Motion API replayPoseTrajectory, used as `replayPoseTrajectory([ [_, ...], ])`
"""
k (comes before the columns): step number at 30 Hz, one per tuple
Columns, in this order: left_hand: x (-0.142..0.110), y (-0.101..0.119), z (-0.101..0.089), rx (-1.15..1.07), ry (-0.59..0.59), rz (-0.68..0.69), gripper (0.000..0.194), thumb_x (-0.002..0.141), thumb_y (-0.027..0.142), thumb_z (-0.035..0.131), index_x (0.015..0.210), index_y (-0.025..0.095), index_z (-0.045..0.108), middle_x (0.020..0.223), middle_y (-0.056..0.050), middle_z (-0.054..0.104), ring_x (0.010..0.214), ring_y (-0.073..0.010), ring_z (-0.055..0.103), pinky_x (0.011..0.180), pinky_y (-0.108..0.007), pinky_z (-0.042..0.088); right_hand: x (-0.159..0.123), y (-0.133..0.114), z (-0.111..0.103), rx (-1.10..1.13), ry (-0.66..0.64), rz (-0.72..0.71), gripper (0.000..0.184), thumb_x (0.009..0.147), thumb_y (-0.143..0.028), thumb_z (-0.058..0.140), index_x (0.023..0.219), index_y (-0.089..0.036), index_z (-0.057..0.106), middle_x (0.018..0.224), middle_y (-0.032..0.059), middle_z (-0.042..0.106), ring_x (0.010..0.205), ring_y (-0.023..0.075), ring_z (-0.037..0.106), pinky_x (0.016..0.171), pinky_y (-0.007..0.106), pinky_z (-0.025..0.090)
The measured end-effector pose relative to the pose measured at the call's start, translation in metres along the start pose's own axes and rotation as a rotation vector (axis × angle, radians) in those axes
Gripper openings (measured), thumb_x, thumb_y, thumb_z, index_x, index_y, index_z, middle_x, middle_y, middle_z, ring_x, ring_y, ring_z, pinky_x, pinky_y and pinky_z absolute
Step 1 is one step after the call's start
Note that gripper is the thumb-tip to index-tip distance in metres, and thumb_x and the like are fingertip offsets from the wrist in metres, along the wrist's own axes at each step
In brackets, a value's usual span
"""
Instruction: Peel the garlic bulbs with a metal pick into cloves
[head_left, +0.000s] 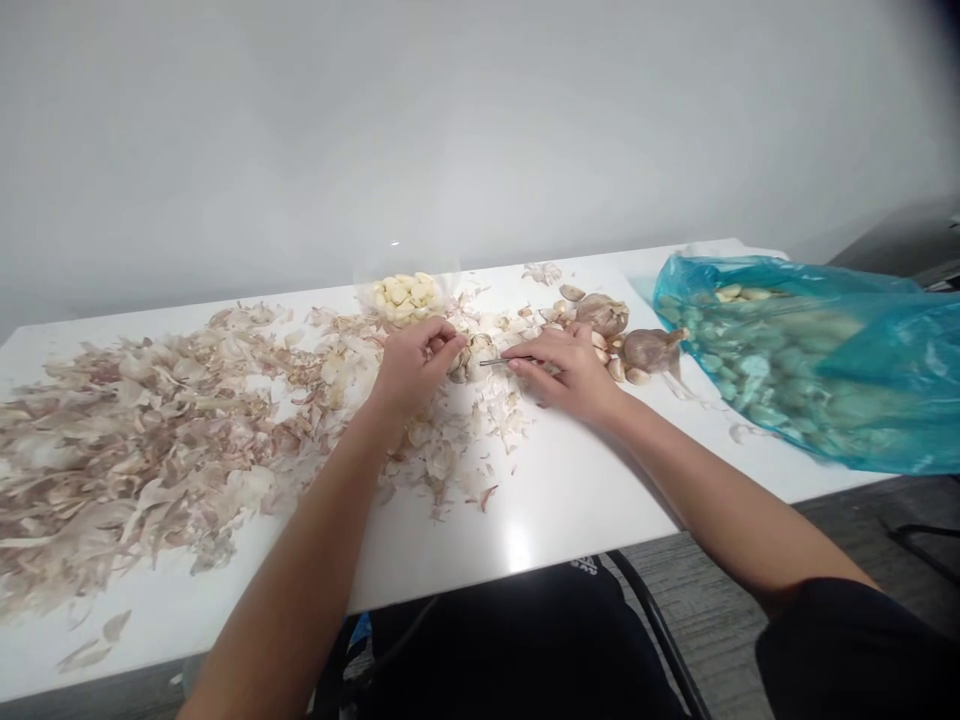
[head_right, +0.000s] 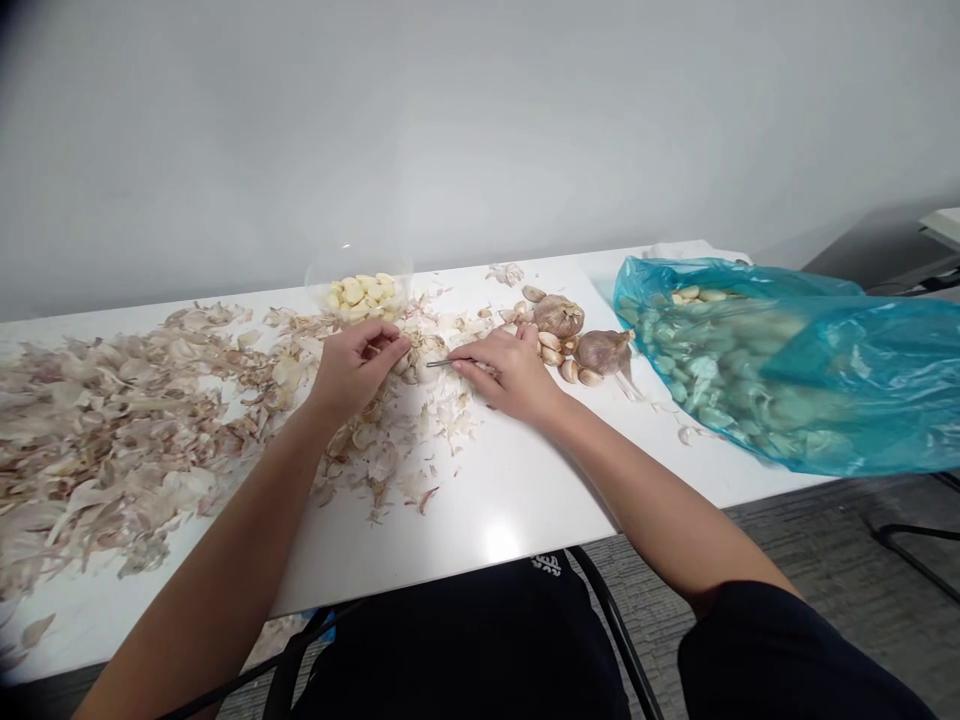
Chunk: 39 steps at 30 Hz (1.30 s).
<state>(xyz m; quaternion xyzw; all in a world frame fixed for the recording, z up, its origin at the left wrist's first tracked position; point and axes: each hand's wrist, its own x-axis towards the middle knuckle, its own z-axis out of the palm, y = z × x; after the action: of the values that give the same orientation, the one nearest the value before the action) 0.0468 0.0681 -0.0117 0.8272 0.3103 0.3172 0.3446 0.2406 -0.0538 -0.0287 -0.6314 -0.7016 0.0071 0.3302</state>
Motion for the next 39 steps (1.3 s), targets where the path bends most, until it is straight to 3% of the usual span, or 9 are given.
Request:
replayPoseTrajectory([
  [4,0.0011,-0.0015,0.002,0.0,-0.004,0.021,0.015,0.085,0.03,0.059,0.076,0.018,0.061,0.068,0.002,0.06,0.062,-0.0112,0.048,0.065,-0.026,0.039,0.0028,0.0018,0.0036,0.097,-0.003,0.056,0.025,0.094,-0.039,0.056,0.096,-0.024,0.076,0.078,0.0011,0.074,0.072,0.0139,0.062,0.08,0.037,0.03],
  [12,0.0005,-0.0023,0.0033,0.045,-0.012,0.093,0.015,0.086,0.027,0.056,0.074,0.018,0.057,0.068,0.001,0.059,0.062,-0.0118,0.047,0.068,-0.027,0.039,0.0072,0.0054,-0.0019,0.27,-0.085,0.048,0.026,0.091,-0.037,0.057,0.094,-0.019,0.076,0.075,0.0036,0.072,0.069,0.0126,0.061,0.066,0.028,0.046],
  [17,0.0016,-0.0022,0.0044,0.016,-0.016,0.099,0.014,0.085,0.026,0.056,0.074,0.018,0.057,0.067,0.002,0.056,0.062,-0.0114,0.045,0.067,-0.026,0.038,0.0081,0.001,-0.0057,0.258,-0.116,-0.012,0.024,0.091,-0.034,0.058,0.094,-0.019,0.076,0.075,0.0034,0.072,0.07,0.0124,0.061,0.068,0.028,0.047],
  [21,0.0022,-0.0022,0.0037,0.021,-0.029,0.104,0.016,0.086,0.026,0.056,0.072,0.018,0.055,0.065,0.002,0.054,0.06,-0.0113,0.043,0.067,-0.026,0.038,0.0085,0.0017,-0.0014,0.218,-0.042,0.014,0.023,0.09,-0.035,0.059,0.093,-0.02,0.076,0.08,0.0039,0.074,0.074,0.0136,0.064,0.069,0.029,0.047],
  [26,0.0009,-0.0024,0.0032,0.022,-0.027,0.107,0.016,0.086,0.024,0.055,0.071,0.018,0.054,0.066,0.002,0.054,0.059,-0.0106,0.041,0.067,-0.026,0.037,0.0084,0.0052,-0.0002,0.261,-0.072,0.031,0.023,0.09,-0.034,0.059,0.092,-0.018,0.076,0.081,0.0041,0.075,0.071,0.0123,0.064,0.065,0.027,0.047],
  [34,0.0005,-0.0026,0.0029,0.033,-0.028,0.121,0.017,0.086,0.025,0.054,0.071,0.018,0.054,0.066,0.002,0.054,0.06,-0.0109,0.042,0.066,-0.025,0.037,0.0076,0.0017,-0.0017,0.247,-0.064,-0.032,0.021,0.091,-0.033,0.059,0.094,-0.021,0.075,0.085,0.0038,0.076,0.079,0.0143,0.065,0.074,0.031,0.049],
  [39,0.0006,-0.0031,0.0036,0.049,-0.018,0.138,0.017,0.086,0.024,0.054,0.07,0.018,0.053,0.064,0.002,0.053,0.06,-0.0106,0.042,0.065,-0.025,0.036,0.0079,0.0005,-0.0017,0.215,-0.049,-0.069,0.02,0.091,-0.033,0.06,0.097,-0.023,0.075,0.08,0.0025,0.074,0.073,0.014,0.062,0.073,0.034,0.044],
])
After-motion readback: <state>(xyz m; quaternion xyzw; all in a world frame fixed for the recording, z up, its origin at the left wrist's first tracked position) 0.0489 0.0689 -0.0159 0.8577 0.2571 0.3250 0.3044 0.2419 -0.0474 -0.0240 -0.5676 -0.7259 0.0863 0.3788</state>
